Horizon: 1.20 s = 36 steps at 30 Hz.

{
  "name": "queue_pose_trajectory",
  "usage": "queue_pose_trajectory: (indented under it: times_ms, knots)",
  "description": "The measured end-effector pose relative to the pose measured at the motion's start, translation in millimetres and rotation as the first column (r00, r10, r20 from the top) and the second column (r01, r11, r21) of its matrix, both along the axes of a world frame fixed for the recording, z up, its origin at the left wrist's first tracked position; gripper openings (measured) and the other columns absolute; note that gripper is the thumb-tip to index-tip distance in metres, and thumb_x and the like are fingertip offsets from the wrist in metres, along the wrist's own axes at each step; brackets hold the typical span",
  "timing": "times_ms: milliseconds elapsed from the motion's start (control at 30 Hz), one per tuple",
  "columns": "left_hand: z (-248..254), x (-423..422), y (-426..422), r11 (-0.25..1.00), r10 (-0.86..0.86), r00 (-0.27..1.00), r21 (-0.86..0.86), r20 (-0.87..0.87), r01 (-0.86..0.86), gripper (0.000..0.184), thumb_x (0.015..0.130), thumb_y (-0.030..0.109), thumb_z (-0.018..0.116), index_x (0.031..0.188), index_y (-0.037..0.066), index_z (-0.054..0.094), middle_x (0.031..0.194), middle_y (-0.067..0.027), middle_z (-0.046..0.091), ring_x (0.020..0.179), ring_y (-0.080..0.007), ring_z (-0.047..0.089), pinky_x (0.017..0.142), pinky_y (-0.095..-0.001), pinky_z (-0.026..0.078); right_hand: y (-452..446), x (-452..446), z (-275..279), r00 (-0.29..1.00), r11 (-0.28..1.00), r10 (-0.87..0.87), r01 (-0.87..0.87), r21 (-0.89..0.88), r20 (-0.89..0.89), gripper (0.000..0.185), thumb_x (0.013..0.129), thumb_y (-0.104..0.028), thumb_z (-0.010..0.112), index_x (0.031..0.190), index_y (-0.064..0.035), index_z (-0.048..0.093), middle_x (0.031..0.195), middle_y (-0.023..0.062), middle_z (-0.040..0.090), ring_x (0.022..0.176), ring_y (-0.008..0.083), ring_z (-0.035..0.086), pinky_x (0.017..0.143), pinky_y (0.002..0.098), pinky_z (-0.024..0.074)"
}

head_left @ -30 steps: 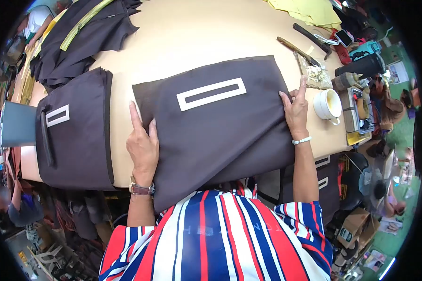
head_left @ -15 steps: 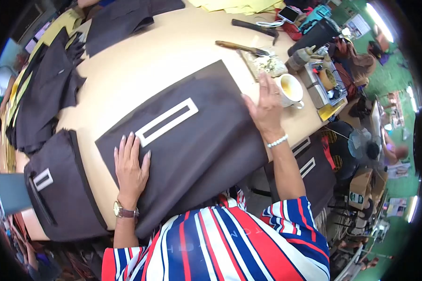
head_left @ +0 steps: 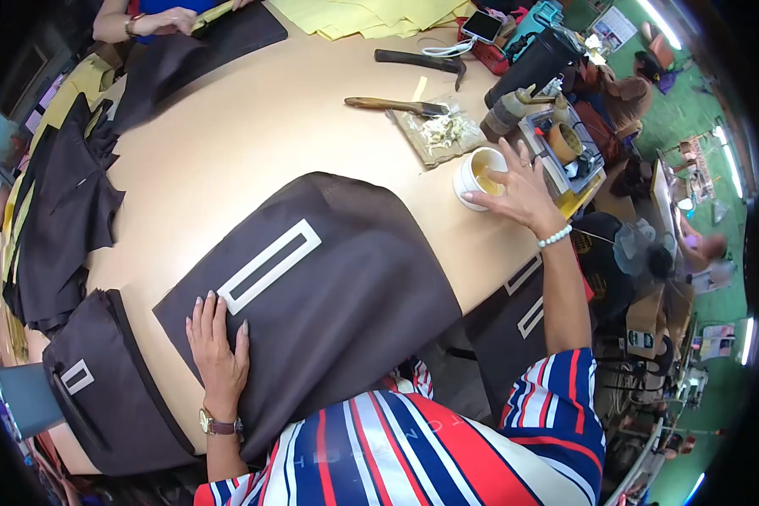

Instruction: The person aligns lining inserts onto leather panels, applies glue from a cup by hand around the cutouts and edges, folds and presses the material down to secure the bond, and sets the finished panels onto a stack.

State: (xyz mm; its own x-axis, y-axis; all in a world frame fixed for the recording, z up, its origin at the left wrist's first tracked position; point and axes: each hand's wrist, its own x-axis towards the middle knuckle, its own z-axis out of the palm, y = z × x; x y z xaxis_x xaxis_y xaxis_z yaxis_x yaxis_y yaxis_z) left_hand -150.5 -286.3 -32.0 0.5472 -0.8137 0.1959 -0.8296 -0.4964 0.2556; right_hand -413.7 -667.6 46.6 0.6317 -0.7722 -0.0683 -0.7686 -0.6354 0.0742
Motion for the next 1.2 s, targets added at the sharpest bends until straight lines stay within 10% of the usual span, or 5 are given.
queue_pose_trajectory:
  times_ms: [300, 500, 633, 967, 1200]
  knots:
    - [0, 1, 1, 1.000, -0.004, 1.000, -0.015, -0.019, 0.003, 0.045, 0.085, 0.017, 0.056, 0.127, 0.004, 0.046, 0.136, -0.0122, 0.041, 0.129, -0.0305, 0.034, 0.107, -0.0460, 0.023, -14, 7, -2, 0.973, 1.000, 0.007, -0.013, -0.023, -0.231, 0.076, 0.071, -0.074, 0.047, 0.098, -0.0067, 0.070, 0.144, 0.0193, 0.025, 0.135, 0.0372, 0.017, 0.108, 0.0548, 0.0097]
    - [1, 1, 1, 1.000, -0.005, 1.000, -0.026, -0.019, 0.005, 0.045, 0.084, 0.017, 0.057, 0.126, 0.003, 0.047, 0.135, -0.0129, 0.042, 0.128, -0.0309, 0.034, 0.106, -0.0462, 0.024, -11, -17, 34, 0.845, 0.938, 0.224, -0.051, -0.343, 0.486, 0.037, 0.087, -0.033, 0.051, 0.115, -0.0123, 0.060, 0.144, 0.0157, 0.029, 0.131, 0.0383, 0.026, 0.105, 0.0554, 0.0163]
    - [-2, 2, 1, 0.999, -0.016, 1.000, -0.052, -0.002, 0.016, 0.045, 0.084, 0.018, 0.058, 0.125, 0.003, 0.047, 0.134, -0.0132, 0.043, 0.128, -0.0311, 0.035, 0.106, -0.0461, 0.025, 20, -17, 35, 0.980, 0.873, 0.168, -0.097, -0.478, 0.107, 0.043, 0.074, -0.001, 0.047, 0.114, -0.0125, 0.059, 0.138, 0.0171, 0.036, 0.129, 0.0352, 0.030, 0.100, 0.0580, 0.0264]
    - [-3, 4, 3, 0.997, -0.019, 1.000, -0.072, -0.017, 0.018, 0.048, 0.083, 0.025, 0.059, 0.126, 0.006, 0.049, 0.134, -0.0135, 0.042, 0.127, -0.0317, 0.035, 0.105, -0.0477, 0.024, 163, 103, 23, 0.610, 0.684, 0.158, -0.634, 0.360, 0.776, 0.052, 0.064, 0.013, 0.038, 0.106, -0.0053, 0.062, 0.126, 0.0190, 0.048, 0.116, 0.0357, 0.047, 0.100, 0.0384, 0.0350]
    - [-7, 5, 4, 0.995, -0.021, 1.000, -0.101, -0.022, 0.018, 0.048, 0.083, 0.027, 0.060, 0.127, 0.009, 0.049, 0.133, -0.0137, 0.043, 0.126, -0.0317, 0.036, 0.104, -0.0495, 0.026, 160, 140, -76, 0.720, 0.827, 0.258, -0.509, 0.238, 0.645, 0.058, 0.068, 0.012, 0.036, 0.117, -0.0087, 0.059, 0.135, 0.0227, 0.038, 0.126, 0.0382, 0.035, 0.107, 0.0401, 0.0238]
